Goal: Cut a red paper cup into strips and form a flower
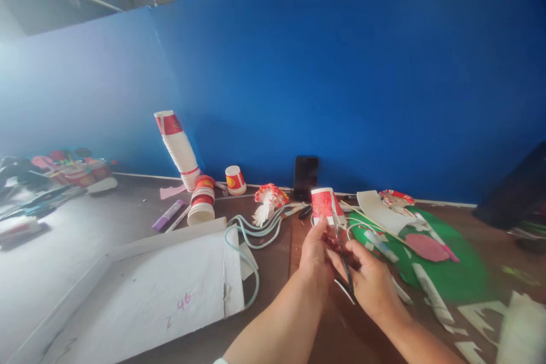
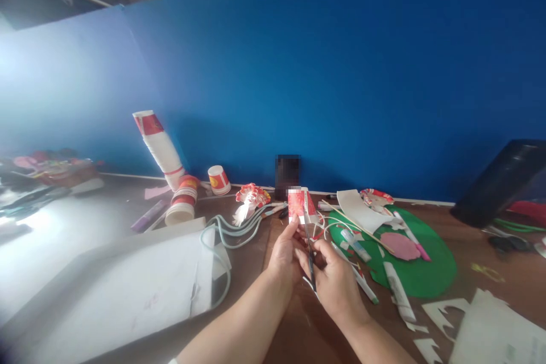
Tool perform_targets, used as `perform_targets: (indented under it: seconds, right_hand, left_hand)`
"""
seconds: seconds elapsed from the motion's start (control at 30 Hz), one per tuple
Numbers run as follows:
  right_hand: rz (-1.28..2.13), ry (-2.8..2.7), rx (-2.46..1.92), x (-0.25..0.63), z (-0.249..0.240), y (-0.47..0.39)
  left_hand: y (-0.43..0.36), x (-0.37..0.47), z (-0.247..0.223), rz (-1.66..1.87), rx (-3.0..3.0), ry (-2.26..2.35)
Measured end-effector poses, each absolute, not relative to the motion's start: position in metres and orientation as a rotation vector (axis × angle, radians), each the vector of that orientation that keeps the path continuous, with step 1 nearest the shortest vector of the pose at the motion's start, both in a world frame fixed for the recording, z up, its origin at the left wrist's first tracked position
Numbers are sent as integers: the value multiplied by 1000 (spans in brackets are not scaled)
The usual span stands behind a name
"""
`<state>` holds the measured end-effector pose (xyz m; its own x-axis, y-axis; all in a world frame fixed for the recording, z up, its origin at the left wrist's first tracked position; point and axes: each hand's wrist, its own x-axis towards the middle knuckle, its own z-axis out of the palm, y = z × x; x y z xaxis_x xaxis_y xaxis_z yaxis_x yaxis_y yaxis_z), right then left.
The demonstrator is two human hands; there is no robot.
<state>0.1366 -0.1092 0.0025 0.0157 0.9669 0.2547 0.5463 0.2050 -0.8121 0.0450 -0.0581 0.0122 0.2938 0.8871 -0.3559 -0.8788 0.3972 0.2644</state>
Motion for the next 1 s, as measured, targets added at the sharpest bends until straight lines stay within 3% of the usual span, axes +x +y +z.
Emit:
perform_targets:
  seconds: [1.0]
  right_hand:
    - [619,-1566,-1502,141,7,-105]
  left_hand:
    - [-70,51,21,1107,-13,464]
